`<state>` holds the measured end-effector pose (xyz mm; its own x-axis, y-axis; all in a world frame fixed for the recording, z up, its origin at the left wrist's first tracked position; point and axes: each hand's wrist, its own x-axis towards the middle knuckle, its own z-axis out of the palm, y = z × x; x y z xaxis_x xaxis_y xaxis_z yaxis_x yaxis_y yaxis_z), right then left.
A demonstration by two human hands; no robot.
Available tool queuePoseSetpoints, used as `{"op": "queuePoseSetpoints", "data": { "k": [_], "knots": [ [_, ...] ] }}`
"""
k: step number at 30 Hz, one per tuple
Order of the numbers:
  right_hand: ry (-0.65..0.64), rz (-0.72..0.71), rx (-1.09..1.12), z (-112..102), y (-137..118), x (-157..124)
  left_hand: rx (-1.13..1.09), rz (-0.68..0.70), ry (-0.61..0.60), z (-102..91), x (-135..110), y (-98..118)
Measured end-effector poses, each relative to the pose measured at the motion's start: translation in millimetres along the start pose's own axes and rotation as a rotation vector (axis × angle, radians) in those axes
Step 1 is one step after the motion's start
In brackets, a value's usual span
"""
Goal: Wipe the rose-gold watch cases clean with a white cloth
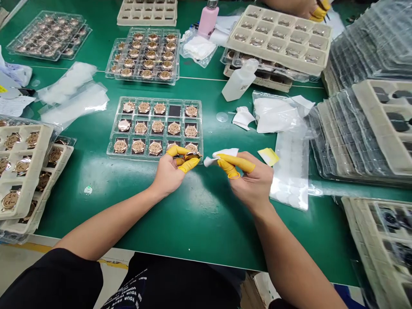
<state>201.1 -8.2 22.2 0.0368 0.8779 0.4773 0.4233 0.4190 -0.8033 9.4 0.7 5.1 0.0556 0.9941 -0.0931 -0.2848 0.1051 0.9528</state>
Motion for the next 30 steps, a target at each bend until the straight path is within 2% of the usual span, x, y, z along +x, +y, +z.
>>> {"op": "queuePoseSetpoints", "data": {
  "k": [1, 3, 6, 9, 12, 15, 18, 24, 27, 30],
  "knots": [
    [0.032, -0.139, -0.092, 0.2, 2.0, 0.0, -0.013, -0.008, -0.026, 0.2, -0.3, -0.6],
    [0.023, -0.310, -0.173, 4.5, 4.0, -2.0, -0.015, -0.036, -0.090, 0.3, -2.9, -3.5],
    [-0.052, -0.424, -0.222, 12.1, 3.3, -5.3, 0.075, -0.054, -0.124, -0.5, -8.3, -7.9],
    [-0.065, -0.512, -0.285, 5.5, 1.2, -2.5, 0.193, -0.048, -0.077, -1.4, -9.6, -7.9],
    [0.003, -0.499, -0.319, -11.3, -2.0, 4.6, 0.169, -0.065, -0.020, -1.3, -7.2, -5.3],
    [-0.062, -0.453, -0.233, -17.6, -4.7, 7.2, 0.166, -0.055, -0.026, -0.5, -6.6, -4.4],
    [-0.163, -0.462, -0.183, -7.9, -2.2, 2.9, 0.229, 0.011, -0.090, -0.2, -9.3, -5.8],
    [-0.152, -0.359, -0.222, 2.9, 12.9, -1.3, 0.193, 0.000, -0.088, -1.2, -11.8, -6.5],
    [-0.160, -0.410, -0.170, 3.4, 13.2, -1.2, 0.256, 0.021, -0.116, -2.6, -12.0, -6.0],
    [-0.156, -0.482, -0.256, 5.9, 10.7, -2.6, 0.357, 0.073, -0.133, -3.9, -12.5, -5.3]
  ]
}}
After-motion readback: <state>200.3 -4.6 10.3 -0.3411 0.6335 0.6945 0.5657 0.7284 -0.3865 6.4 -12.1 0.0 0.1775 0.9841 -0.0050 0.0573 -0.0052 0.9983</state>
